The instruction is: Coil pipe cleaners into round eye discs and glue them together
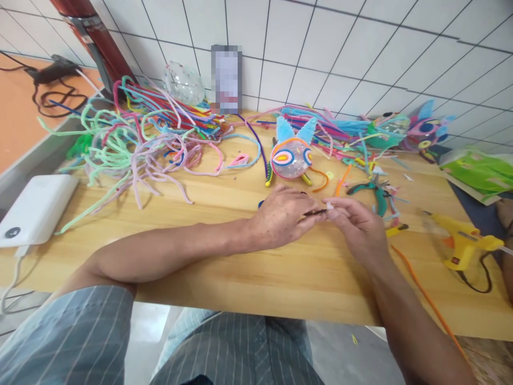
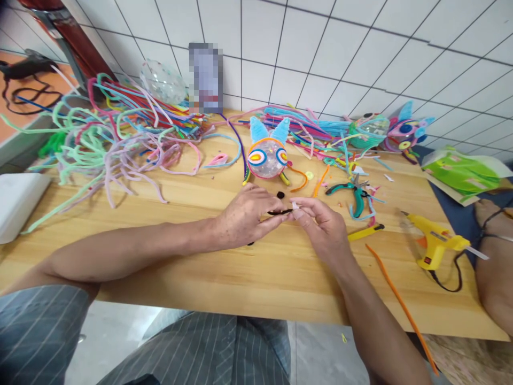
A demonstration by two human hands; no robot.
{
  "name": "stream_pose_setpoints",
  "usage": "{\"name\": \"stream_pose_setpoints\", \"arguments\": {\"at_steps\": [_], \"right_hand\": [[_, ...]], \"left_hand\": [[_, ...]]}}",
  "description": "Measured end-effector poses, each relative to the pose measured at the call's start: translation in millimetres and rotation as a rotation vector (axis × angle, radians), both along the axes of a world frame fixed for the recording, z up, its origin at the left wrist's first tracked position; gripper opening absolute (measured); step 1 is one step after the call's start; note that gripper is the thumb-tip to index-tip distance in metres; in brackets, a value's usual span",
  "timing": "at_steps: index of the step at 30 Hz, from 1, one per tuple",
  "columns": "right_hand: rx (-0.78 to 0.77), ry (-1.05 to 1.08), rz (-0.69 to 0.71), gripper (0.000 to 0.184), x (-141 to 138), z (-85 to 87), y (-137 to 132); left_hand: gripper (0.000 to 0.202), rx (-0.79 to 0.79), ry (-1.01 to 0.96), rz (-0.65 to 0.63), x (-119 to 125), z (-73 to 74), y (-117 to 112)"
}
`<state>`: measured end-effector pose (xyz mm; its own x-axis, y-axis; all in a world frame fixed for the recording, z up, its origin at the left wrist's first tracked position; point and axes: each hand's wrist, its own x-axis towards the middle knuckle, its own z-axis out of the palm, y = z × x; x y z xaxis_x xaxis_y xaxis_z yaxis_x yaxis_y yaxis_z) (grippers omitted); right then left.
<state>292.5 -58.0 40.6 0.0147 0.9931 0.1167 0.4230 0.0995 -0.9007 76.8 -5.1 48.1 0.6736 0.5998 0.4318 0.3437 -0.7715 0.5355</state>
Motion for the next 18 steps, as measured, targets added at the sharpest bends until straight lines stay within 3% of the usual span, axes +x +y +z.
{"name": "stream_pose_setpoints", "arguments": {"at_steps": [5, 12, 18], "right_hand": [[-0.077, 0.098, 0.053, 0.022, -2.3, 0.2, 0.8], [-0.052, 0.37, 0.03, 0.026, -11.3, 1.7, 4.4], [-0.184, 0.621, 0.057, 0.026, -18.5, 6.6, 3.9]], "left_hand": [[0.023, -0.059, 0.073, -0.025, 1.4, -4.5, 2.2], [0.021, -0.364, -0.114, -0.127, 1.0, -2.7, -2.8], [0.018, -0.614, -0.222, -0.154, 4.0, -5.8, -3.3]]}}
